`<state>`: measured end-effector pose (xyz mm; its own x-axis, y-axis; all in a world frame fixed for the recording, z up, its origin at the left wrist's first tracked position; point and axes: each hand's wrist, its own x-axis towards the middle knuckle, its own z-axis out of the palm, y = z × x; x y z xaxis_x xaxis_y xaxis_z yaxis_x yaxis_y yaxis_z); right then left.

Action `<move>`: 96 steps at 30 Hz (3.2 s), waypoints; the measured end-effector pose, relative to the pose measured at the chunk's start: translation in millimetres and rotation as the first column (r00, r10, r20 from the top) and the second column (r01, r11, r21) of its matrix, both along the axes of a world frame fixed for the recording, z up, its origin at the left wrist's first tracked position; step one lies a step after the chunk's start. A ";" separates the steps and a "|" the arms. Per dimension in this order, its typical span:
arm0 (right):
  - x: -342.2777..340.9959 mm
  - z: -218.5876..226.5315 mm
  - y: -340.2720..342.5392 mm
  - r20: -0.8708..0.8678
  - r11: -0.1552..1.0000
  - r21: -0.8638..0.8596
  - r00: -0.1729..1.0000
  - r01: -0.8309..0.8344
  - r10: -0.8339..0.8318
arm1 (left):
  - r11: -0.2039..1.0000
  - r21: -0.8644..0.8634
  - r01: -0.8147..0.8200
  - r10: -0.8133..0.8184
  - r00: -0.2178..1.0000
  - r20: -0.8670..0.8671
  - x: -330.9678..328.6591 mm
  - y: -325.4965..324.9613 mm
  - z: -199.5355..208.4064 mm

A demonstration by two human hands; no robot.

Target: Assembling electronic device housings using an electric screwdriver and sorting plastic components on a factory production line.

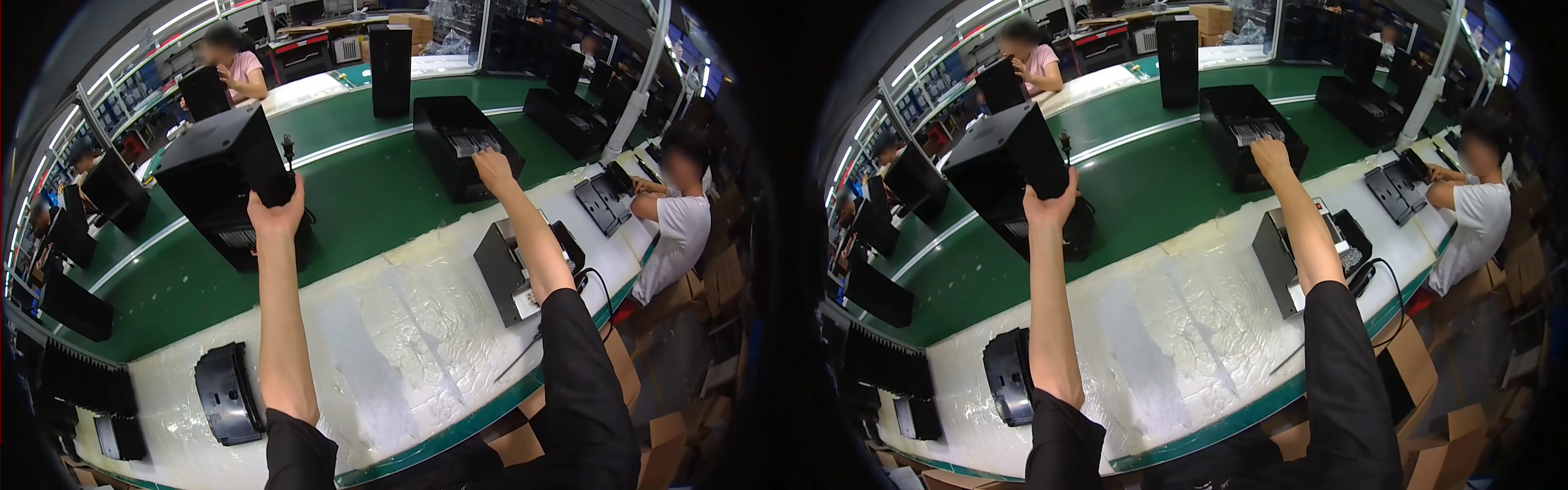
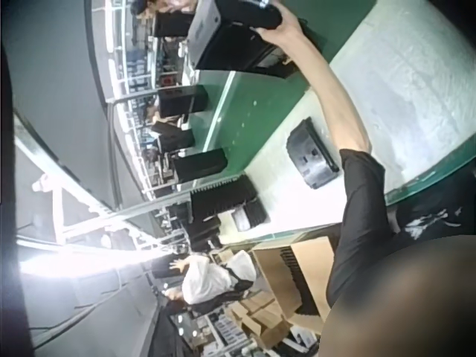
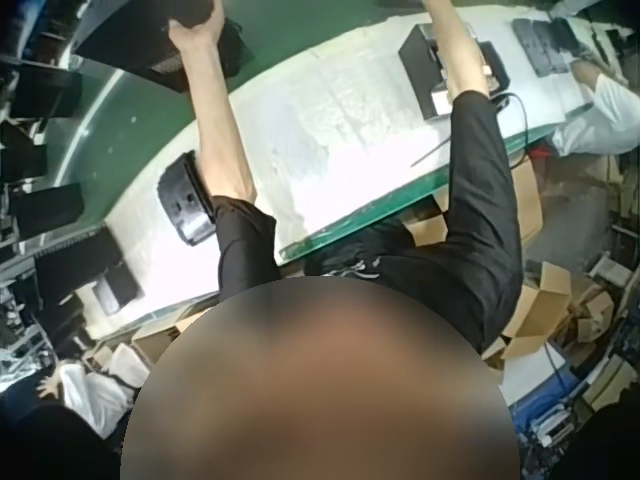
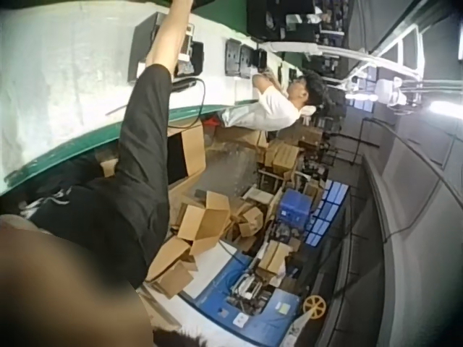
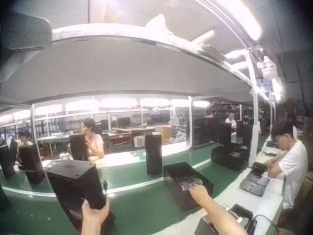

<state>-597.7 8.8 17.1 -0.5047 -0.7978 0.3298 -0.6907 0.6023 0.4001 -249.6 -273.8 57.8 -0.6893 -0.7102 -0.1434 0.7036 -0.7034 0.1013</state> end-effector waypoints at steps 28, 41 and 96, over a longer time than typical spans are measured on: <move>425.5 53.2 87.4 0.570 0.408 -0.245 0.210 -0.879 0.795 | 0.639 -0.562 0.526 -0.327 0.846 0.420 99.1 59.0 23.4; 352.3 42.9 49.6 0.699 0.742 -0.543 0.278 -0.393 0.659 | 0.600 -0.608 0.521 0.430 0.431 0.793 274.1 282.2 -48.8; 426.0 0.4 256.9 0.918 0.868 -0.396 0.106 0.300 0.382 | -0.396 -0.607 0.689 0.481 0.719 0.502 183.4 339.4 -8.6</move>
